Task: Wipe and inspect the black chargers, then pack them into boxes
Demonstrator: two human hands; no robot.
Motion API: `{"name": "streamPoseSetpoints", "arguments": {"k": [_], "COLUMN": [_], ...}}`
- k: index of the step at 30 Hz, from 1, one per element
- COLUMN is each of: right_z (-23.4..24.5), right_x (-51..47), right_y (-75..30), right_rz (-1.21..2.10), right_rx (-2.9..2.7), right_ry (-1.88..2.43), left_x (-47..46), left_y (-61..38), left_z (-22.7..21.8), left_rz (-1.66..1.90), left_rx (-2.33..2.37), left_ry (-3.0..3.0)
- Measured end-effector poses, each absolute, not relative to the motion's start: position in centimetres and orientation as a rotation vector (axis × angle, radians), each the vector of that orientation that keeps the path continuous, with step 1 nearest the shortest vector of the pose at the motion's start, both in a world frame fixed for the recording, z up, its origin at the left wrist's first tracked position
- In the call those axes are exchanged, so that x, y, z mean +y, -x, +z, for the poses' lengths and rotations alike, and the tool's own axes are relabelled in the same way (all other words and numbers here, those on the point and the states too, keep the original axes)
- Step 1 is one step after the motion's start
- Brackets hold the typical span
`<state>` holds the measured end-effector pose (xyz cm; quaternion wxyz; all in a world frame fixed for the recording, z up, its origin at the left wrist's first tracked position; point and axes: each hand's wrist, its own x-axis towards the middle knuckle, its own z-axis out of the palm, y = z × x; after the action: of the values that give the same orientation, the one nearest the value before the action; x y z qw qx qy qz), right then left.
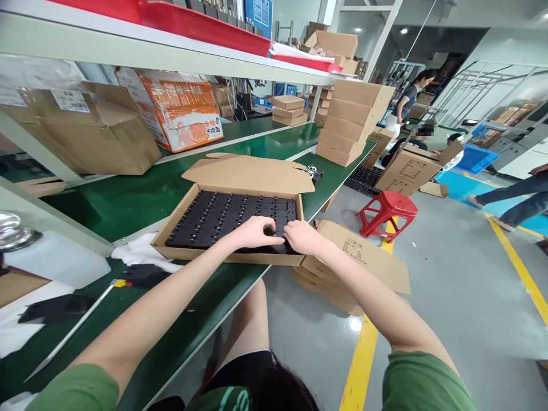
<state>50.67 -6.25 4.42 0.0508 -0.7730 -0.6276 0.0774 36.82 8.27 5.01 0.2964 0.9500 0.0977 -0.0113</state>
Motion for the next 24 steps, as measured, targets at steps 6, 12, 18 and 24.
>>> {"name": "streamPoseSetpoints", "arguments": {"k": [6,12,18,24], "right_z": [8.8,7.7,5.4,5.8], "right_x": [-9.1,-10.1,-8.5,-7.6], "right_y": [-50.8,-50.0,-50.0,-50.2], "right_rz": [0.384,0.316,0.216,0.235], "right_rx": [-1.811,-1.816,-1.798,-1.829], "right_ry": [2.141,2.251,2.579,2.682], "left_x": [3.7,2.4,3.9,6.1], "left_y": [-39.5,-41.0,-40.2,-39.2], "left_z": [5.4,6.7,6.5,6.5], "left_rz": [-0.164,-0.267,-0.351,-0.471], "left_rx": [0.715,0.798,0.736,0.463], "left_ry": [-2.605,-2.637,-2.678,-2.698]}}
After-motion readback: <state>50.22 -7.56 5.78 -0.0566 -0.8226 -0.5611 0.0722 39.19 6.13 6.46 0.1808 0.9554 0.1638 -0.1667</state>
